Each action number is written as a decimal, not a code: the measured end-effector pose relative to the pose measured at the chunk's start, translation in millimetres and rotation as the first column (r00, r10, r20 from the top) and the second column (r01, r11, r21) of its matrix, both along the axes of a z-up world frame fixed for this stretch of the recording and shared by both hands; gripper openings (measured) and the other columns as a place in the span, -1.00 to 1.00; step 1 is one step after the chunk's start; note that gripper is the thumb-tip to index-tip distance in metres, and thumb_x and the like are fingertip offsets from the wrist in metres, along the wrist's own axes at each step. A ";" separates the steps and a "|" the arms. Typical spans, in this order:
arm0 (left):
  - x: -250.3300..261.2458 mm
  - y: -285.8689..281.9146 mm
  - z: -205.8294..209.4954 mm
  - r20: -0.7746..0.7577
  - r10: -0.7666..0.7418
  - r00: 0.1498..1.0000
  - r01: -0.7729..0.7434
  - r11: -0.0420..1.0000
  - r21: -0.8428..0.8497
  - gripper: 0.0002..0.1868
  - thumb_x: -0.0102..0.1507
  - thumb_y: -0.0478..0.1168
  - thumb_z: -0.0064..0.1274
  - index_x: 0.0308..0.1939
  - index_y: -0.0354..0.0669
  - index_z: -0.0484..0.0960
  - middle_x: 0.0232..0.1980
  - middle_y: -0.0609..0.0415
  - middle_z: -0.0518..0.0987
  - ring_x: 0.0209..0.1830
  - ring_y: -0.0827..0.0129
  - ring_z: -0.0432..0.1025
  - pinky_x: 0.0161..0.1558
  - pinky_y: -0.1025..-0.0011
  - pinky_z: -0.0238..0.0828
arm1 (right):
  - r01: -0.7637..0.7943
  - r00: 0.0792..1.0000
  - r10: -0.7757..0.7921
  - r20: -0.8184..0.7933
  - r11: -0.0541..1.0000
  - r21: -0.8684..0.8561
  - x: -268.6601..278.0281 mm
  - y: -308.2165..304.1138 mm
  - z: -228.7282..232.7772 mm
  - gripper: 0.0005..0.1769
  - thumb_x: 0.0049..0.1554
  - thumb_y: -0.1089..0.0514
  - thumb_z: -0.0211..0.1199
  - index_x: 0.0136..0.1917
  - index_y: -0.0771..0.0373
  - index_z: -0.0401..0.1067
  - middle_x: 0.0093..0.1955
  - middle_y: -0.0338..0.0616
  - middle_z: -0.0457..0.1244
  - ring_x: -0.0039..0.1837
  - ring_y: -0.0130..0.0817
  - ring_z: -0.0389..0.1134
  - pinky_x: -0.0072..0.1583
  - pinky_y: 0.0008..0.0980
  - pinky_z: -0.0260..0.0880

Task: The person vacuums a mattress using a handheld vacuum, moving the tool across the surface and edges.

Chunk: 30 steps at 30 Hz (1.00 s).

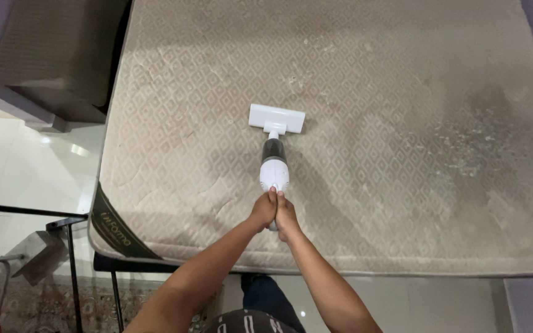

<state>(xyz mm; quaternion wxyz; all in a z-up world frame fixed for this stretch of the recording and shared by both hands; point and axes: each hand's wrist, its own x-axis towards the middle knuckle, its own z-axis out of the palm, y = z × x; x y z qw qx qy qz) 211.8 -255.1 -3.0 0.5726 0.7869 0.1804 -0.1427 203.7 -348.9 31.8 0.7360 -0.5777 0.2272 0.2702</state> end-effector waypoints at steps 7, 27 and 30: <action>-112.9 -8.2 18.0 -0.102 -0.057 0.993 0.058 0.998 0.003 -0.25 0.43 0.24 -0.53 0.02 -0.36 0.57 -0.11 -0.35 0.66 -0.26 -0.12 0.61 -0.24 0.06 0.58 | 0.043 0.998 -0.042 0.038 0.999 -0.006 -115.0 -8.7 -7.3 -0.24 0.29 -0.36 -0.06 0.22 0.41 0.43 0.07 0.04 0.37 0.03 -0.23 0.41 -0.03 -0.22 0.44; -380.7 -31.5 20.5 -0.270 -0.088 0.959 0.095 0.995 0.015 -0.26 0.45 0.18 -0.54 -0.04 -0.37 0.63 -0.18 -0.41 0.67 -0.17 -0.26 0.62 -0.08 -0.02 0.50 | 0.048 0.999 -0.050 -0.022 0.994 -0.094 -388.8 -30.3 10.9 -0.19 0.29 -0.36 -0.10 0.33 0.44 0.37 0.21 0.14 0.35 0.26 -0.13 0.36 0.28 -0.13 0.31; -384.6 -36.5 22.5 -0.080 -0.064 0.995 0.066 0.998 0.022 -0.24 0.44 0.19 -0.49 -0.09 -0.42 0.66 -0.16 -0.40 0.67 -0.16 -0.14 0.60 -0.08 0.05 0.49 | 0.045 0.998 -0.048 -0.043 0.996 -0.077 -391.9 -34.9 13.6 -0.20 0.28 -0.34 -0.11 0.32 0.44 0.38 0.20 0.15 0.36 0.25 -0.11 0.37 0.28 -0.11 0.34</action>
